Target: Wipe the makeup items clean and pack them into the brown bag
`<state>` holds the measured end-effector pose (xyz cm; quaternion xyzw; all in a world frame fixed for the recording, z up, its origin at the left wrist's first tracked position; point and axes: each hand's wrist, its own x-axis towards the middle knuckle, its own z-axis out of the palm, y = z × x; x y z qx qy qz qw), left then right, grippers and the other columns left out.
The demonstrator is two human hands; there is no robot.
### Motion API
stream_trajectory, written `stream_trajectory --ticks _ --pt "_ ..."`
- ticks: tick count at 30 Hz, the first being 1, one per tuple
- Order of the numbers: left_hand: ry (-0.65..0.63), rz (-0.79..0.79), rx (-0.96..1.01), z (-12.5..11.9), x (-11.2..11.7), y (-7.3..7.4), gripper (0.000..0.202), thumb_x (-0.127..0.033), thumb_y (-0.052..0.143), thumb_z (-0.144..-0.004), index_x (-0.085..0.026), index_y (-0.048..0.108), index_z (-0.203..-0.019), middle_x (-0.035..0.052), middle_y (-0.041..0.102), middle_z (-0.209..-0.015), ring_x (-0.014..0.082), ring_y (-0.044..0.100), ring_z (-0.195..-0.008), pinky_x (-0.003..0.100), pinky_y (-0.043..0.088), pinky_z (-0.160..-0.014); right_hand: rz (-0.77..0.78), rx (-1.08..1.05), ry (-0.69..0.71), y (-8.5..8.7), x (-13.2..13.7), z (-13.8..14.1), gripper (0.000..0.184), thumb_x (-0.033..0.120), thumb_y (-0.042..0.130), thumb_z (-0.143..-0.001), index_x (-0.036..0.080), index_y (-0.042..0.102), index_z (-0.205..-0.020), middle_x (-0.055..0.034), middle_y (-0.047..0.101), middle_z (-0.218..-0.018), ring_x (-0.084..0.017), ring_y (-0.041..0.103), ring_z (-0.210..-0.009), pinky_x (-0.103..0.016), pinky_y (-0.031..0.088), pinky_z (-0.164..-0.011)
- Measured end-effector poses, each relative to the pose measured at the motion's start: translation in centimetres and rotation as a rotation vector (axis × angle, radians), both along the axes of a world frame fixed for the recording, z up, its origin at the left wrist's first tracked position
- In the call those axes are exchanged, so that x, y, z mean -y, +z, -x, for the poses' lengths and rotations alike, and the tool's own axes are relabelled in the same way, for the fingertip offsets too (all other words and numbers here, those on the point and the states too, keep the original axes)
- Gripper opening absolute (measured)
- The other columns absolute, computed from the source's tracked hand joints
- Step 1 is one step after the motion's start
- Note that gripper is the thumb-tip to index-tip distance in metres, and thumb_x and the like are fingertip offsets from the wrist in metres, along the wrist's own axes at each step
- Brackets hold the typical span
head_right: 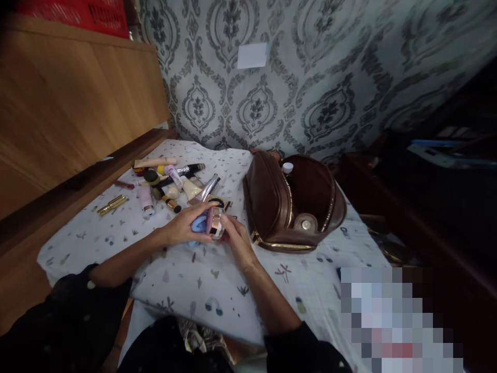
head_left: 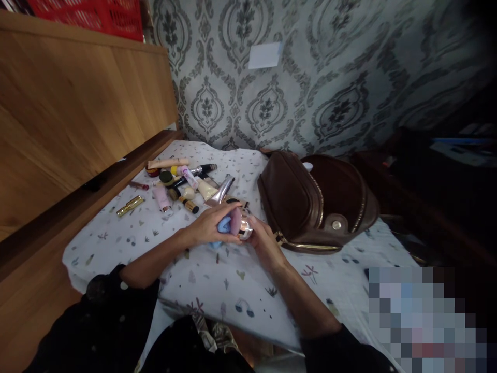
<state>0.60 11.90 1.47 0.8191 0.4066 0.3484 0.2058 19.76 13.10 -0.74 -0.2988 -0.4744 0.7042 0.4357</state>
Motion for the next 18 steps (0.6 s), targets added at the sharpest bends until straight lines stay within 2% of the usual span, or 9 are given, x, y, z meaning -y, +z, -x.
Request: stream_trajectory --ticks 2,4,7,10,12,14,18 --pt "-0.002 0.039 0.040 0.1 0.1 0.2 0.090 -0.059 0.078 -0.070 -0.024 0.043 -0.145 0.0122 0.054 -0.142 0.0322 0.052 -0.130 0.041 0.041 -0.109 0.056 -0.024 0.003 0.3 0.0 0.0 0.048 0.064 0.071 -0.075 0.019 0.074 -0.090 -0.0033 0.069 -0.075 -0.016 0.057 -0.065 -0.026 0.044 -0.055" --pt "0.018 0.093 0.104 0.2 0.2 0.5 0.083 -0.061 0.072 -0.075 -0.024 0.044 -0.144 0.0114 0.057 -0.137 0.0318 0.054 -0.127 0.041 0.043 -0.106 0.141 -0.055 0.004 0.6 0.0 0.1 0.052 0.067 0.070 -0.072 0.019 0.074 -0.091 -0.0036 0.070 -0.076 -0.016 0.058 -0.064 -0.026 0.044 -0.054" --pt "0.177 0.173 0.219 0.2 0.3 0.8 0.063 -0.059 0.058 -0.088 -0.020 0.048 -0.137 0.0068 0.067 -0.110 0.0248 0.063 -0.101 0.036 0.049 -0.091 0.216 -0.083 -0.003 0.8 -0.2 0.0 0.051 0.065 0.073 -0.070 0.020 0.073 -0.095 -0.0039 0.073 -0.083 -0.016 0.061 -0.066 -0.026 0.047 -0.057" --pt "0.357 0.167 0.337 0.0 0.2 0.7 0.045 -0.055 0.052 -0.093 -0.020 0.055 -0.122 0.0004 0.063 -0.088 0.0166 0.059 -0.078 0.029 0.049 -0.075 0.195 -0.072 -0.022 0.7 -0.3 0.0 0.048 0.060 0.076 -0.070 0.019 0.073 -0.094 -0.0043 0.074 -0.085 -0.017 0.063 -0.070 -0.026 0.047 -0.059" --pt "0.376 0.142 0.421 -0.2 0.1 0.4 0.040 -0.054 0.053 -0.092 -0.021 0.055 -0.115 -0.0006 0.061 -0.088 0.0137 0.056 -0.072 0.027 0.047 -0.070 0.163 -0.055 -0.029 0.5 -0.2 0.1 0.045 0.056 0.080 -0.068 0.019 0.072 -0.092 -0.0038 0.073 -0.084 -0.016 0.063 -0.071 -0.026 0.048 -0.060" --pt "0.340 0.132 0.497 -0.6 0.1 0.2 0.041 -0.055 0.057 -0.089 -0.022 0.054 -0.113 0.0004 0.061 -0.094 0.0130 0.056 -0.075 0.026 0.047 -0.070 0.139 -0.038 -0.031 0.4 -0.2 0.1 0.044 0.053 0.082 -0.067 0.019 0.071 -0.093 -0.0034 0.073 -0.086 -0.016 0.063 -0.072 -0.026 0.048 -0.061" --pt "0.257 0.108 0.548 -1.3 0.6 0.3 0.047 -0.053 0.065 -0.084 -0.021 0.052 -0.116 0.0048 0.061 -0.107 0.0173 0.060 -0.092 0.029 0.050 -0.081 0.101 -0.010 -0.056 0.2 -0.4 0.0 0.045 0.050 0.082 -0.069 0.021 0.068 -0.100 -0.0030 0.072 -0.089 -0.016 0.063 -0.076 -0.027 0.049 -0.066"
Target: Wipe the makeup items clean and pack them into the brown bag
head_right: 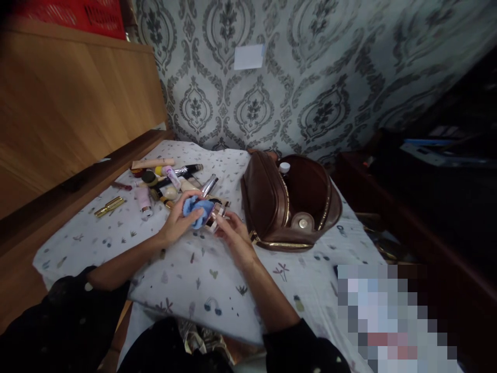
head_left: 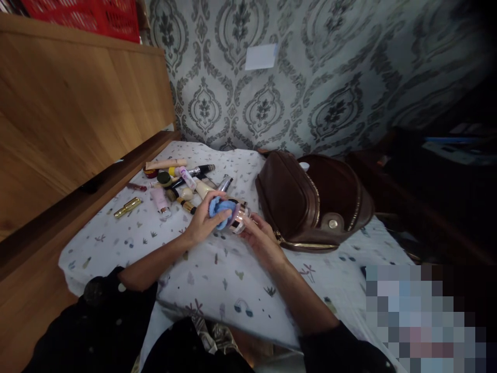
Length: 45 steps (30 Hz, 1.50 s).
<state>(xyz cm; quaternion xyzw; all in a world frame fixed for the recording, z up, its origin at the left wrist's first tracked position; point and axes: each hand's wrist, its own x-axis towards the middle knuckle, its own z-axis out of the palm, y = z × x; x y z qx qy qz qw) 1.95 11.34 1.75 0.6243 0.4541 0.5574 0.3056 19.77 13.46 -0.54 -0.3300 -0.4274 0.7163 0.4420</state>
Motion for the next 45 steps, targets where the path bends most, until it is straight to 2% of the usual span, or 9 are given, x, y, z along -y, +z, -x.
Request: stream_trajectory --ticks 4,7,12,19,26,29,36,40,45 --pt "-0.030 -0.106 -0.092 -0.4 0.8 0.4 0.043 -0.044 0.066 -0.085 -0.021 0.053 -0.118 0.0082 0.060 -0.116 0.0229 0.060 -0.104 0.035 0.049 -0.092 -0.069 0.059 -0.076 -0.4 -0.5 -0.1 0.051 0.051 0.084 -0.064 0.022 0.065 -0.102 -0.0034 0.072 -0.090 -0.018 0.063 -0.078 -0.029 0.049 -0.068" --pt "-0.051 -0.290 -0.223 -0.6 1.2 0.6 0.035 -0.030 0.062 -0.087 -0.021 0.054 -0.120 0.0106 0.060 -0.121 0.0256 0.057 -0.114 0.041 0.046 -0.100 -0.086 0.073 -0.103 -0.6 -0.6 -0.1 0.057 0.052 0.086 -0.059 0.023 0.064 -0.103 -0.0025 0.071 -0.089 -0.017 0.061 -0.077 -0.029 0.048 -0.067" --pt "-0.130 -0.534 -0.348 -0.6 1.2 0.7 0.036 -0.015 0.053 -0.091 -0.020 0.052 -0.126 0.0132 0.061 -0.121 0.0259 0.058 -0.120 0.046 0.044 -0.105 -0.075 0.085 -0.064 -0.1 -0.3 -0.3 0.049 0.050 0.084 -0.066 0.023 0.065 -0.102 0.0006 0.068 -0.082 -0.015 0.060 -0.073 -0.027 0.047 -0.065" --pt "-0.180 -0.354 -0.396 0.0 0.7 0.7 0.042 -0.028 0.060 -0.091 -0.022 0.050 -0.132 0.0143 0.058 -0.133 0.0286 0.053 -0.129 0.047 0.041 -0.110 -0.097 0.085 0.000 0.0 0.0 -0.3 0.045 0.048 0.084 -0.066 0.024 0.067 -0.100 -0.0010 0.070 -0.086 -0.017 0.062 -0.077 -0.027 0.047 -0.064" --pt "-0.177 -0.235 -0.391 0.1 0.3 0.3 0.057 -0.038 0.069 -0.085 -0.022 0.050 -0.136 0.0137 0.056 -0.135 0.0301 0.053 -0.128 0.044 0.043 -0.109 -0.129 0.077 -0.010 -0.3 0.0 -0.1 0.052 0.042 0.087 -0.063 0.026 0.064 -0.106 -0.0022 0.072 -0.093 -0.022 0.069 -0.089 -0.036 0.052 -0.083" --pt "-0.174 -0.210 -0.351 0.1 0.2 0.1 0.058 -0.039 0.072 -0.084 -0.022 0.050 -0.135 0.0133 0.058 -0.135 0.0296 0.054 -0.128 0.043 0.044 -0.108 -0.139 0.095 -0.046 -0.2 -0.1 -0.3 0.053 0.041 0.088 -0.061 0.026 0.064 -0.107 -0.0016 0.071 -0.093 -0.021 0.068 -0.089 -0.036 0.051 -0.084" --pt "-0.147 -0.401 -0.308 -0.5 0.6 0.0 0.036 -0.027 0.063 -0.091 -0.021 0.057 -0.126 0.0131 0.064 -0.130 0.0267 0.056 -0.129 0.047 0.042 -0.110 -0.105 0.085 -0.044 0.3 0.1 -0.2 0.051 0.048 0.084 -0.066 0.025 0.064 -0.107 -0.0011 0.071 -0.088 -0.018 0.063 -0.078 -0.029 0.049 -0.068" --pt "-0.170 -0.438 -0.304 -0.8 0.9 0.1 0.031 -0.021 0.054 -0.095 -0.020 0.057 -0.127 0.0131 0.065 -0.130 0.0237 0.057 -0.128 0.043 0.045 -0.109 -0.011 -0.029 -0.042 0.3 0.1 -0.1 0.048 0.047 0.084 -0.066 0.025 0.065 -0.105 0.0004 0.072 -0.085 -0.017 0.064 -0.077 -0.029 0.050 -0.071" --pt "-0.232 -0.511 -0.287 -1.0 0.9 0.1 0.029 -0.015 0.050 -0.096 -0.019 0.060 -0.122 0.0122 0.068 -0.121 0.0226 0.060 -0.124 0.042 0.047 -0.107 0.067 -0.139 -0.076 0.3 -0.1 -0.3 0.036 0.046 0.084 -0.066 0.025 0.067 -0.091 0.0002 0.074 -0.095 -0.017 0.065 -0.082 -0.031 0.053 -0.075"
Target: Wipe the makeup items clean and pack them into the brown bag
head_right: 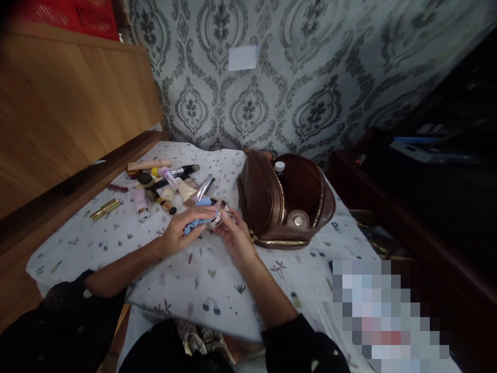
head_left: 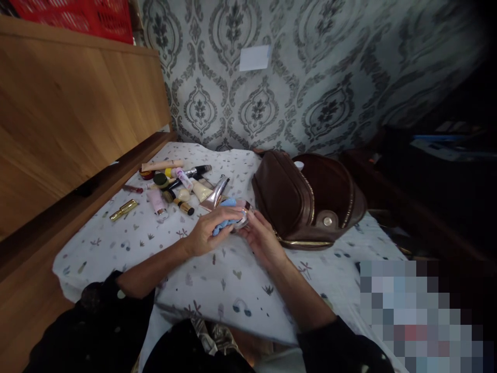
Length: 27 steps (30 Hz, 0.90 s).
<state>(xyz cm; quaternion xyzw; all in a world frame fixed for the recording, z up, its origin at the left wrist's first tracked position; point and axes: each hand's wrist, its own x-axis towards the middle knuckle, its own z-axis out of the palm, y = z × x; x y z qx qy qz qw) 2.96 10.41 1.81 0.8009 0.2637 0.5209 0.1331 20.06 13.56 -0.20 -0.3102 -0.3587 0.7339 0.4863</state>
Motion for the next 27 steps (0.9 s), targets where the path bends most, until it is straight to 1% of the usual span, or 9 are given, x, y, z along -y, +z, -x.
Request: stream_trajectory --ticks 4,10,14,16,18,20,22,25,27 --pt "0.007 -0.010 0.014 0.0 -0.1 0.1 0.028 -0.014 0.051 -0.095 -0.019 0.061 -0.120 0.0121 0.069 -0.118 0.0218 0.063 -0.119 0.040 0.049 -0.103 0.034 -0.056 0.012 0.2 -0.2 -0.3 0.032 0.046 0.081 -0.071 0.026 0.071 -0.094 -0.0006 0.074 -0.101 -0.018 0.066 -0.091 -0.032 0.054 -0.080" --pt "0.107 0.132 0.050 0.6 0.0 0.1 0.025 -0.024 0.049 -0.097 -0.020 0.062 -0.119 0.0103 0.069 -0.120 0.0224 0.062 -0.119 0.042 0.045 -0.107 0.031 -0.112 0.096 0.7 -0.2 -0.5 0.034 0.051 0.074 -0.076 0.028 0.072 -0.100 -0.0020 0.074 -0.104 -0.021 0.067 -0.091 -0.033 0.055 -0.073" --pt "0.158 0.267 0.128 0.9 0.0 0.3 0.028 -0.033 0.049 -0.098 -0.019 0.062 -0.119 0.0109 0.067 -0.124 0.0246 0.060 -0.121 0.041 0.044 -0.106 0.064 -0.142 0.168 1.0 0.2 -0.4 0.036 0.051 0.075 -0.074 0.027 0.072 -0.101 -0.0017 0.074 -0.100 -0.020 0.067 -0.084 -0.030 0.053 -0.068" --pt "0.171 0.301 0.165 0.9 -0.1 0.4 0.030 -0.037 0.049 -0.098 -0.018 0.063 -0.118 0.0109 0.067 -0.123 0.0251 0.061 -0.118 0.040 0.044 -0.105 0.073 -0.150 0.195 1.0 0.4 -0.3 0.037 0.050 0.077 -0.073 0.027 0.073 -0.101 -0.0008 0.074 -0.096 -0.017 0.065 -0.078 -0.027 0.051 -0.063" --pt "0.180 0.316 0.189 1.0 -0.1 0.6 0.032 -0.040 0.050 -0.097 -0.018 0.063 -0.117 0.0107 0.067 -0.123 0.0251 0.062 -0.117 0.039 0.044 -0.104 0.051 -0.120 0.215 0.8 0.5 -0.1 0.037 0.049 0.079 -0.072 0.025 0.073 -0.101 -0.0005 0.073 -0.091 -0.016 0.063 -0.074 -0.024 0.048 -0.058" --pt "0.187 0.316 0.200 1.0 -0.1 0.7 0.033 -0.040 0.050 -0.097 -0.017 0.063 -0.116 0.0106 0.067 -0.124 0.0248 0.062 -0.116 0.038 0.045 -0.103 0.013 -0.059 0.229 0.5 0.6 0.1 0.039 0.046 0.080 -0.071 0.023 0.072 -0.101 -0.0007 0.072 -0.087 -0.015 0.062 -0.071 -0.023 0.047 -0.056" --pt "0.179 0.291 0.193 1.0 0.0 0.8 0.030 -0.037 0.049 -0.098 -0.017 0.063 -0.117 0.0110 0.067 -0.124 0.0244 0.061 -0.118 0.038 0.045 -0.104 -0.017 0.003 0.235 0.1 0.6 0.3 0.041 0.044 0.082 -0.070 0.022 0.071 -0.102 -0.0009 0.071 -0.086 -0.015 0.063 -0.071 -0.025 0.050 -0.059" --pt "0.135 0.197 0.121 0.8 0.3 1.0 0.027 -0.027 0.047 -0.099 -0.018 0.061 -0.119 0.0118 0.067 -0.124 0.0236 0.060 -0.121 0.039 0.044 -0.106 -0.039 0.044 0.211 -0.3 0.5 0.5 0.044 0.042 0.085 -0.068 0.022 0.068 -0.104 -0.0013 0.072 -0.088 -0.016 0.065 -0.075 -0.027 0.053 -0.066" --pt "0.085 0.110 0.060 0.5 0.5 1.1 0.027 -0.020 0.045 -0.099 -0.018 0.060 -0.121 0.0124 0.067 -0.125 0.0230 0.060 -0.123 0.040 0.044 -0.108 -0.047 0.029 0.169 -0.4 0.3 0.4 0.043 0.039 0.086 -0.067 0.023 0.067 -0.102 -0.0005 0.072 -0.087 -0.015 0.065 -0.076 -0.026 0.053 -0.067"
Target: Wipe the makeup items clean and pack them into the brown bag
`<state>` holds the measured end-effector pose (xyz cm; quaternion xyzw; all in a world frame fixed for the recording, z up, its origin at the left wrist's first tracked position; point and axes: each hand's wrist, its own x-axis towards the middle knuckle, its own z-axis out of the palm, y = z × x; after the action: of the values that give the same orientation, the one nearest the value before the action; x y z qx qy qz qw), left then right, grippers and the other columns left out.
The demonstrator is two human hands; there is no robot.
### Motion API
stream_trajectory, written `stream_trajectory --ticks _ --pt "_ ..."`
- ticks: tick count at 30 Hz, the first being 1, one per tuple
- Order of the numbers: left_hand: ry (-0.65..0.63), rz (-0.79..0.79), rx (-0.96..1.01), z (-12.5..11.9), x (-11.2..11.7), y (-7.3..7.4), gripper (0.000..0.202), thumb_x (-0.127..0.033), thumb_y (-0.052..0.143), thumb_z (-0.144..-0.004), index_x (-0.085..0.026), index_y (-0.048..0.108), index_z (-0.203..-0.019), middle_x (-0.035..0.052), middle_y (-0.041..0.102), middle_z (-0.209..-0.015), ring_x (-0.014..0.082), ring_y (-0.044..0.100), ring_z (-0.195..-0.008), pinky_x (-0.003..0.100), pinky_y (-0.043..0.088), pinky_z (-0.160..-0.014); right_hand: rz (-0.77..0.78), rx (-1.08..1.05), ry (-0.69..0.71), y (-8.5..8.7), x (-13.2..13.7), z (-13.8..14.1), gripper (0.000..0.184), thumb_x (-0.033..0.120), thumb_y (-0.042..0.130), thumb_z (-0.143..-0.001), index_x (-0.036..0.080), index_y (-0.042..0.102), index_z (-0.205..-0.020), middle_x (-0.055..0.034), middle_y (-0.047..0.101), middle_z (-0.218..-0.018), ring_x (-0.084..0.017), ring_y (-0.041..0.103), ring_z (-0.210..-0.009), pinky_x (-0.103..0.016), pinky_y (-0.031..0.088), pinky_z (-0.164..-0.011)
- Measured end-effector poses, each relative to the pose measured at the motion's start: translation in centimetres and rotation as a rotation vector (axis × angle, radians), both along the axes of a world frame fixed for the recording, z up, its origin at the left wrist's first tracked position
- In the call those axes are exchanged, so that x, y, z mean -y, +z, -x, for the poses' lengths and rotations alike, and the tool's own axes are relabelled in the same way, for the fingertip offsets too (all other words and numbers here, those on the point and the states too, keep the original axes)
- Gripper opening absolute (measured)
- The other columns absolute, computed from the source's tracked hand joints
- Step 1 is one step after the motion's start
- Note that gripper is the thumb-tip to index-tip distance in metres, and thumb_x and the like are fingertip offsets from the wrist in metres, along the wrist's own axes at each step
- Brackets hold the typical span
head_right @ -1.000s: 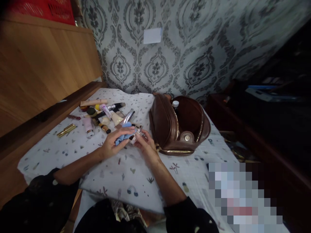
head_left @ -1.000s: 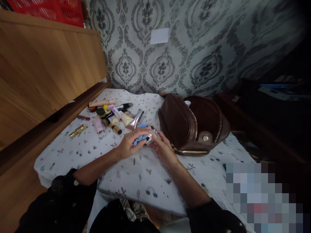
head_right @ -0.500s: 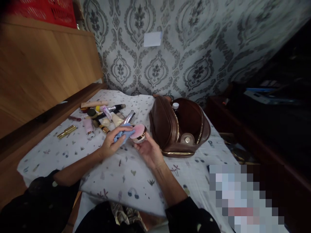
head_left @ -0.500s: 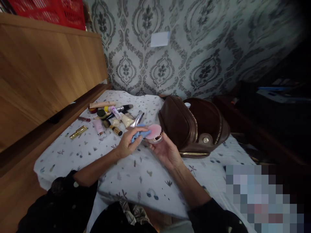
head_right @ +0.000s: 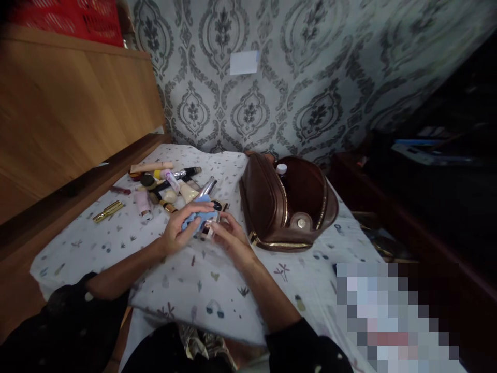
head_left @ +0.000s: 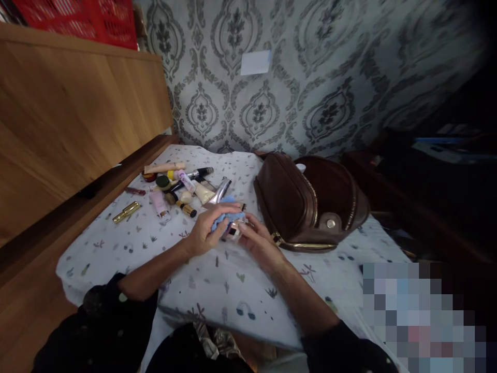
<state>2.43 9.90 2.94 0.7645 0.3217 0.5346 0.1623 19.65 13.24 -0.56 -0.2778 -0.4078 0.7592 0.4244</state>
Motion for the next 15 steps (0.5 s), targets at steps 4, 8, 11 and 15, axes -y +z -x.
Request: stream_trajectory --ticks 4,8,11,15 --pt "-0.083 -0.169 -0.065 -0.5 0.0 -0.2 0.031 -0.010 0.044 -0.096 -0.016 0.058 -0.123 0.0138 0.067 -0.120 0.0227 0.060 -0.121 0.041 0.047 -0.106 0.028 -0.110 -0.103 0.0 -0.4 -0.4 0.034 0.033 0.086 -0.068 0.024 0.068 -0.095 0.0017 0.073 -0.092 -0.013 0.066 -0.081 -0.025 0.056 -0.073" --pt "-0.055 -0.231 -0.087 -0.5 -0.5 -0.9 0.033 -0.008 0.046 -0.094 -0.016 0.057 -0.124 0.0137 0.066 -0.121 0.0229 0.058 -0.124 0.042 0.046 -0.107 0.080 -0.175 -0.147 0.5 -0.5 -0.5 0.032 0.032 0.085 -0.069 0.025 0.070 -0.096 0.0016 0.074 -0.104 -0.014 0.068 -0.093 -0.027 0.058 -0.083" --pt "-0.002 -0.153 -0.071 -0.2 -0.7 -1.3 0.033 -0.015 0.048 -0.096 -0.018 0.054 -0.129 0.0143 0.061 -0.132 0.0244 0.054 -0.129 0.044 0.042 -0.111 0.078 -0.205 -0.093 1.0 -0.3 -0.2 0.034 0.034 0.086 -0.067 0.025 0.072 -0.097 0.0013 0.073 -0.108 -0.015 0.068 -0.099 -0.028 0.057 -0.089" --pt "0.053 0.168 0.030 0.0 -0.8 -1.3 0.049 -0.034 0.059 -0.092 -0.019 0.046 -0.137 0.0144 0.056 -0.139 0.0274 0.053 -0.129 0.041 0.041 -0.110 0.023 -0.218 -0.018 1.2 -0.1 0.1 0.040 0.031 0.087 -0.064 0.026 0.071 -0.101 0.0006 0.072 -0.107 -0.017 0.067 -0.101 -0.032 0.053 -0.097"
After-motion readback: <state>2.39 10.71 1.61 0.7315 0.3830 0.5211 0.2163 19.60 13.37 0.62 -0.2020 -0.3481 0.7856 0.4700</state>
